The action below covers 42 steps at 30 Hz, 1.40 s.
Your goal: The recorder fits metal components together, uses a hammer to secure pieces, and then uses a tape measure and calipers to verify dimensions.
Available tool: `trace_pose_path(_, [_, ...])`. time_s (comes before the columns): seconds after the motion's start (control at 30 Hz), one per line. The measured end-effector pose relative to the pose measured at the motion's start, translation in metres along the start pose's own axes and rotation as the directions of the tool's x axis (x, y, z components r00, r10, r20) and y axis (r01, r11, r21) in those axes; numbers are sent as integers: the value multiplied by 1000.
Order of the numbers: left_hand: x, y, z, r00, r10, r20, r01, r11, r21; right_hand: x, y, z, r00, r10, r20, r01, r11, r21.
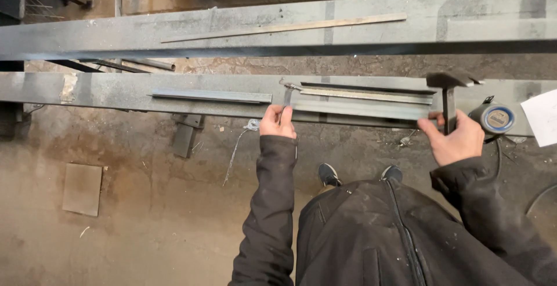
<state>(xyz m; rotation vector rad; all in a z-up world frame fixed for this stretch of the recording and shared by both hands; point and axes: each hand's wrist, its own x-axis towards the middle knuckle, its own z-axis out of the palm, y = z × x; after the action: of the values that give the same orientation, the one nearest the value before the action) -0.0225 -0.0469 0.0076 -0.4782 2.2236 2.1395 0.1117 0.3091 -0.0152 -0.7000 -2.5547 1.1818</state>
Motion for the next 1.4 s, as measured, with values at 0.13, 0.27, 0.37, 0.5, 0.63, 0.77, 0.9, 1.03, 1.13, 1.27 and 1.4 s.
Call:
trace_pose_path(0.13, [23,-29,1,988,152,-32,-129,915,383,15,-2,0,999,32,-22,-33,998,-56])
trace_pose_path(0.27, [21,-24,-9,987,155,-28,-126,883,451,15,-17,-9,992,112,61,-108,992,-61])
trace_pose_path(0.37, [19,-14,-14,991,122,-54,-80,869,489,14,-15,-8,993,99,59,-93,991,-95])
trace_pose_path(0.5, [12,10,-2,996,-87,35,80,983,166,25,1,7,999,30,-16,-32,980,-198])
trace_pose_path(0.63, [8,3,11,997,58,49,-66,981,181,27,6,14,996,-67,-56,57,985,-164])
trace_pose_path(0.77, [-28,25,12,985,116,128,-129,987,94,0,-18,-7,993,-93,-79,77,980,-183])
trace_pose_path(0.9, [-82,72,30,931,262,254,-304,942,144,-21,-41,-26,997,40,59,-48,988,149])
trace_pose_path(1.03, [-123,103,51,843,396,364,-464,877,123,-28,-95,-50,985,-36,170,-44,894,446])
trace_pose_path(1.13, [-139,109,61,768,437,468,-493,870,-2,-36,-113,-65,977,-132,169,10,815,579])
trace_pose_path(1.27, [-151,107,66,743,381,550,-421,905,-60,-48,-113,-73,968,-201,152,32,697,717])
trace_pose_path(1.4, [-158,104,70,711,428,558,-467,881,-80,-53,-102,-73,972,-216,89,86,686,722])
